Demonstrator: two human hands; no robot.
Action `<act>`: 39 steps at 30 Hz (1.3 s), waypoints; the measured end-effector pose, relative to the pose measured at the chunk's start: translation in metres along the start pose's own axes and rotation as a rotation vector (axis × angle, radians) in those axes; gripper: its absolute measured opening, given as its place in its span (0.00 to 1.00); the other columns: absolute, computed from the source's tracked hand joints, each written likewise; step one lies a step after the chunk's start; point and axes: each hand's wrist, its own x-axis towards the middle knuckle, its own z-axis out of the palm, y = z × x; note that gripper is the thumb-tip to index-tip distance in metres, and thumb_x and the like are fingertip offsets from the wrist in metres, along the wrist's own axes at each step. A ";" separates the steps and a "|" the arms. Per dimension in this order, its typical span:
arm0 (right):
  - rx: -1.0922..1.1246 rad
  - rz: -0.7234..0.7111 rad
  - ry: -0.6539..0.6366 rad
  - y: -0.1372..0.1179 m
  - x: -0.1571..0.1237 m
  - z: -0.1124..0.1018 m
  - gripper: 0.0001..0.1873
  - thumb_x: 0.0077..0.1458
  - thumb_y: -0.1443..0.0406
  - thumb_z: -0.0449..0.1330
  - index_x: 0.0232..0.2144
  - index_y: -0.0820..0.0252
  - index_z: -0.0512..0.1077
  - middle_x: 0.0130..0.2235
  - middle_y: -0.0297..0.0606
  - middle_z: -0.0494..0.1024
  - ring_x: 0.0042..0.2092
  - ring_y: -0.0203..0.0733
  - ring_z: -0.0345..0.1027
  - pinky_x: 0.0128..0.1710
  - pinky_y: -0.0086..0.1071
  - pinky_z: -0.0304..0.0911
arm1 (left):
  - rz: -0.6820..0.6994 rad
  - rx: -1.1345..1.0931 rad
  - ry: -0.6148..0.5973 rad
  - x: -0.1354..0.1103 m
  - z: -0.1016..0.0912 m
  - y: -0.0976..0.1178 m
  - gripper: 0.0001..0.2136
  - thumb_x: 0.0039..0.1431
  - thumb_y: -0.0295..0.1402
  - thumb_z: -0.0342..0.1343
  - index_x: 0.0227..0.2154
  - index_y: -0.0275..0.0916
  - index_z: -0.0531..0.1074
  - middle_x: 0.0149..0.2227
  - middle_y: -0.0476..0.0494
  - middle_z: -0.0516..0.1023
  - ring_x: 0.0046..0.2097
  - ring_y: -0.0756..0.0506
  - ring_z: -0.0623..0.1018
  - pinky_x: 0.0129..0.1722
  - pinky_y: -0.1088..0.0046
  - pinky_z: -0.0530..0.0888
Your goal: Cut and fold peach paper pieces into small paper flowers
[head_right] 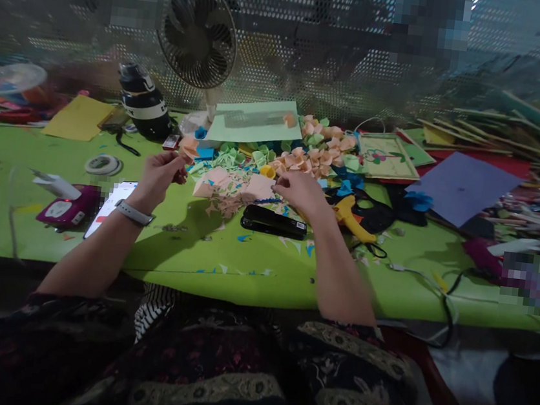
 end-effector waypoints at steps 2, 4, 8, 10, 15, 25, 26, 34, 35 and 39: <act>0.010 -0.002 -0.019 -0.002 0.001 0.000 0.07 0.53 0.61 0.64 0.27 0.56 0.78 0.31 0.39 0.80 0.32 0.44 0.70 0.30 0.34 0.56 | -0.047 0.026 -0.037 0.002 -0.003 0.000 0.08 0.51 0.33 0.63 0.23 0.35 0.73 0.17 0.52 0.71 0.17 0.56 0.69 0.18 0.82 0.67; 0.012 -0.006 -0.048 -0.005 0.001 -0.001 0.08 0.54 0.60 0.63 0.29 0.57 0.78 0.32 0.40 0.81 0.34 0.45 0.71 0.32 0.35 0.57 | -0.088 0.067 -0.103 0.003 -0.006 0.000 0.09 0.51 0.33 0.65 0.23 0.34 0.73 0.18 0.50 0.73 0.18 0.55 0.71 0.19 0.82 0.69; 0.043 -0.029 -0.090 -0.015 -0.002 -0.008 0.12 0.57 0.57 0.60 0.34 0.59 0.78 0.37 0.41 0.82 0.38 0.46 0.73 0.36 0.36 0.61 | -0.090 0.116 -0.157 0.003 -0.009 0.006 0.10 0.52 0.35 0.65 0.23 0.34 0.74 0.19 0.47 0.76 0.19 0.55 0.73 0.22 0.81 0.70; 0.062 -0.040 -0.128 -0.021 -0.005 -0.013 0.14 0.57 0.56 0.60 0.35 0.60 0.78 0.38 0.42 0.82 0.39 0.46 0.74 0.37 0.36 0.63 | -0.099 0.140 -0.172 0.002 -0.010 0.011 0.10 0.53 0.35 0.64 0.25 0.34 0.75 0.21 0.46 0.77 0.19 0.55 0.73 0.22 0.81 0.70; 0.121 -0.057 -0.236 -0.039 -0.006 -0.022 0.12 0.57 0.58 0.61 0.36 0.60 0.78 0.39 0.43 0.82 0.39 0.47 0.74 0.39 0.37 0.65 | -0.116 0.177 -0.190 -0.001 -0.014 0.016 0.08 0.54 0.34 0.63 0.26 0.33 0.77 0.22 0.43 0.79 0.20 0.54 0.74 0.22 0.81 0.70; 0.228 -0.038 -0.399 -0.133 0.052 0.050 0.24 0.60 0.53 0.60 0.19 0.63 0.73 0.25 0.44 0.79 0.28 0.40 0.73 0.33 0.33 0.67 | -0.167 0.182 -0.022 0.006 -0.036 -0.011 0.11 0.51 0.37 0.62 0.21 0.34 0.74 0.17 0.47 0.75 0.17 0.53 0.72 0.19 0.82 0.66; 0.215 -0.011 -0.391 -0.138 0.056 0.058 0.25 0.59 0.53 0.61 0.16 0.62 0.72 0.22 0.43 0.77 0.28 0.41 0.72 0.33 0.33 0.66 | -0.178 0.191 -0.013 0.007 -0.037 -0.013 0.11 0.51 0.37 0.62 0.21 0.34 0.74 0.17 0.47 0.75 0.17 0.53 0.71 0.19 0.81 0.66; 0.494 0.165 -0.462 -0.111 0.066 0.046 0.10 0.59 0.66 0.61 0.25 0.62 0.69 0.24 0.37 0.75 0.21 0.30 0.62 0.17 0.23 0.50 | -0.307 0.380 -0.146 0.008 -0.030 -0.029 0.13 0.51 0.39 0.65 0.19 0.36 0.76 0.18 0.43 0.78 0.18 0.49 0.74 0.21 0.76 0.70; 0.639 0.212 -0.485 -0.103 0.065 0.040 0.09 0.58 0.65 0.62 0.27 0.61 0.69 0.23 0.36 0.74 0.21 0.29 0.60 0.16 0.23 0.48 | -0.310 0.403 -0.164 0.009 -0.031 -0.029 0.13 0.49 0.39 0.66 0.17 0.36 0.75 0.17 0.42 0.77 0.18 0.48 0.73 0.21 0.75 0.69; 0.979 0.279 -0.487 -0.078 0.054 0.020 0.11 0.56 0.65 0.66 0.27 0.60 0.66 0.21 0.29 0.67 0.21 0.28 0.57 0.16 0.21 0.45 | -0.190 0.679 -0.219 0.004 -0.035 -0.018 0.19 0.49 0.43 0.67 0.13 0.37 0.72 0.14 0.42 0.74 0.17 0.47 0.72 0.19 0.73 0.66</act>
